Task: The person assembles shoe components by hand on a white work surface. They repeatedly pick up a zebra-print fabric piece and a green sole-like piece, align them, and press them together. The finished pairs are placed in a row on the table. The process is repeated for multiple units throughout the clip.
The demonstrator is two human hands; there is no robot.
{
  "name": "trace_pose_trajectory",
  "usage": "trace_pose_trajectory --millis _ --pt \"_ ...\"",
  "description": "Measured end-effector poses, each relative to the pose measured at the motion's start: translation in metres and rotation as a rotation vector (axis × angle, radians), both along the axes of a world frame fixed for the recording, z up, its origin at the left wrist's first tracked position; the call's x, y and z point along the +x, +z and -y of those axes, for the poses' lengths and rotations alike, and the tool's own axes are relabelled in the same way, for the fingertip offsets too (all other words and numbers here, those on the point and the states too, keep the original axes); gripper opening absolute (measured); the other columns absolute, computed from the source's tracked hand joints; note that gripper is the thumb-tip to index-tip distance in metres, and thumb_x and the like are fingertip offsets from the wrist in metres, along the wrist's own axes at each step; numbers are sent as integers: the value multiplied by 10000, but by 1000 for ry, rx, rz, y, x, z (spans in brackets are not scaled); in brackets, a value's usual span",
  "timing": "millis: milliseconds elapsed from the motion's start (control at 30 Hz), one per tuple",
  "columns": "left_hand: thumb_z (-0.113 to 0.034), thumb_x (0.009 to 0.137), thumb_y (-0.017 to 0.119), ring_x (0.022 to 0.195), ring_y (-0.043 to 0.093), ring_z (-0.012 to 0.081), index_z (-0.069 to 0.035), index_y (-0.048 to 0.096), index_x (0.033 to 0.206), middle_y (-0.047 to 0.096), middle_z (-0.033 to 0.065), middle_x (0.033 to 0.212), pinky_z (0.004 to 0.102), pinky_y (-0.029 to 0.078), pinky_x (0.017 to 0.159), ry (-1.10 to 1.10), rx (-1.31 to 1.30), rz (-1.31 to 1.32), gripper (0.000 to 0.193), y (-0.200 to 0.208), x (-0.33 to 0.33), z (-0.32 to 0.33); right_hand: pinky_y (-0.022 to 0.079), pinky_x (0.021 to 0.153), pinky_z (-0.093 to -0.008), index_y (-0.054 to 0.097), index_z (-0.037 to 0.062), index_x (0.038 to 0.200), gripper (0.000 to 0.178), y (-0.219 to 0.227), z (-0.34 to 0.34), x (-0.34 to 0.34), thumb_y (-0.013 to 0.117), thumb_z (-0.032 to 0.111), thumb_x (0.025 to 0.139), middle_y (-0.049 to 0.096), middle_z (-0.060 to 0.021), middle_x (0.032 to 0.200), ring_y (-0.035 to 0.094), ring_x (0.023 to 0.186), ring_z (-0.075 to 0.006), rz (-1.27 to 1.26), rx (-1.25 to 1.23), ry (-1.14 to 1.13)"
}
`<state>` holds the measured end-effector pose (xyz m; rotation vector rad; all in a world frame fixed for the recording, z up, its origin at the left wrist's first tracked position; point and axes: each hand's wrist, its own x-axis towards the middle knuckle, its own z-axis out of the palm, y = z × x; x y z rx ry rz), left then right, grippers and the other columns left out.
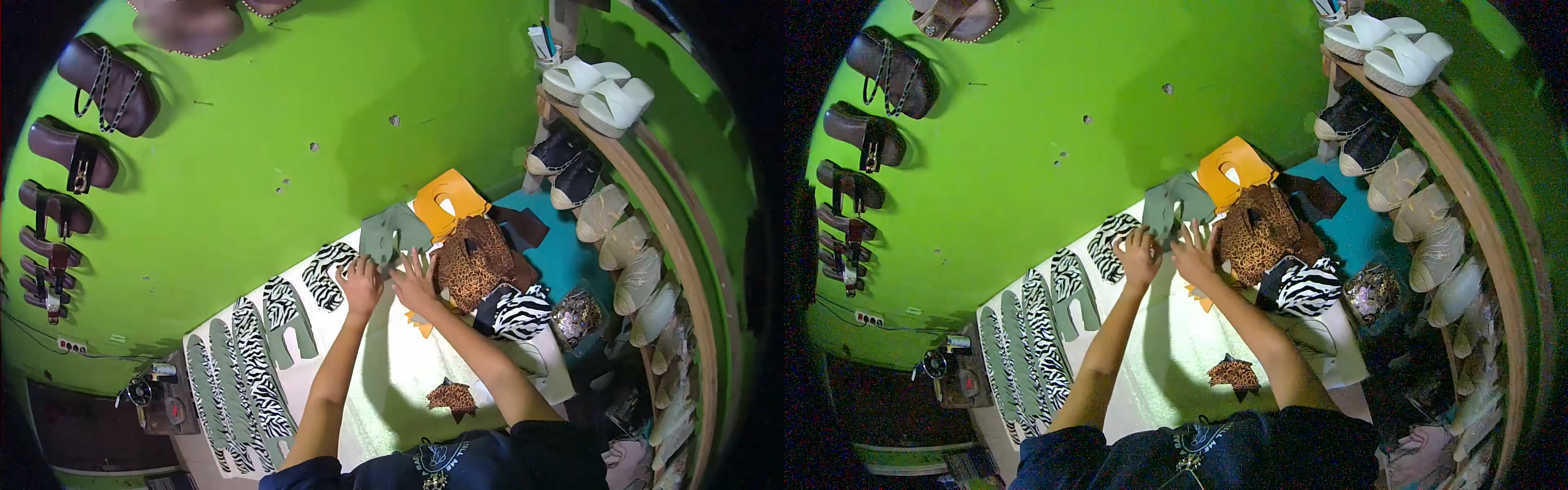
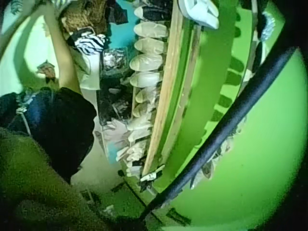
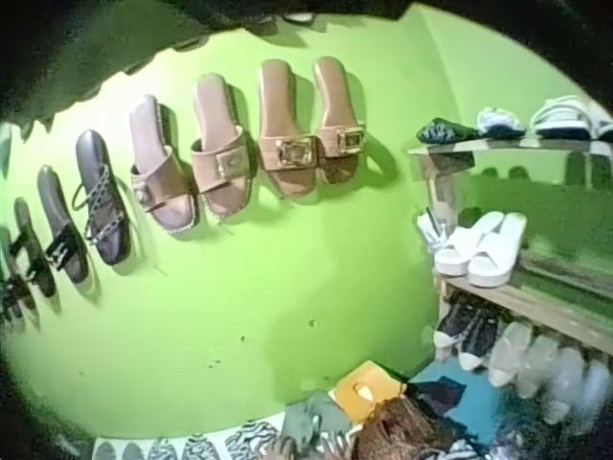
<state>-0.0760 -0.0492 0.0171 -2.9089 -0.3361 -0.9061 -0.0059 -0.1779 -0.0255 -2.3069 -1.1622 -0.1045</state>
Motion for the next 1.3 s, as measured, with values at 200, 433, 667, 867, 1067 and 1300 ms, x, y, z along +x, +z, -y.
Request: trace_pose_trajectory --millis 200,433,667,867,1067,1300 --pt "-153 673 648 1085 476 214 -144 583 926 533 39 1104 468 258 883 -58 -111 29 261 1 -23 22 -42 983 -691 651 152 1032 321 27 -2 5 621 275 737 104 -127 1472 -5 1351 -383 -107 -371 -18" --pt "-261 734 577 1181 390 278 -142 592 1012 462 101 1222 507 232 924 -197 -272 -40 302 11 -31 39 2 980 -694 343 349 1347 628 12 10 12 598 305 775 27 -106 1485 -2 1348 -396 99 -98 10" --pt "-243 804 549 1234 315 291 -83 472 1182 353 140 1312 549 254 902 322 -301 -137 417 -34 -15 10 -2 981 -693 492 260 1245 423 4 15 -4 529 288 824 200 -145 1435 62 1342 -395 46 -12 98" --pt "-346 743 645 1172 358 300 -105 452 1198 372 135 1276 554 296 857 269 -278 -276 550 -40 6 7 22 1000 -678 590 142 1124 326 -3 27 7 528 216 813 354 -156 1343 151 1329 -366 35 -13 142" --pt "-255 653 686 1080 439 295 -99 484 1040 440 99 1186 562 288 815 191 -383 -272 464 -34 20 2 113 1057 -569 559 109 1160 362 0 27 18 495 99 804 369 -148 1335 246 1302 -349 19 17 164" --pt "77 720 522 773 585 317 -32 533 887 561 162 826 358 460 661 -119 -787 41 199 1 3 26 283 1008 -517 470 185 1264 487 12 30 22 493 52 797 359 -135 1330 305 1264 -334 98 181 134"
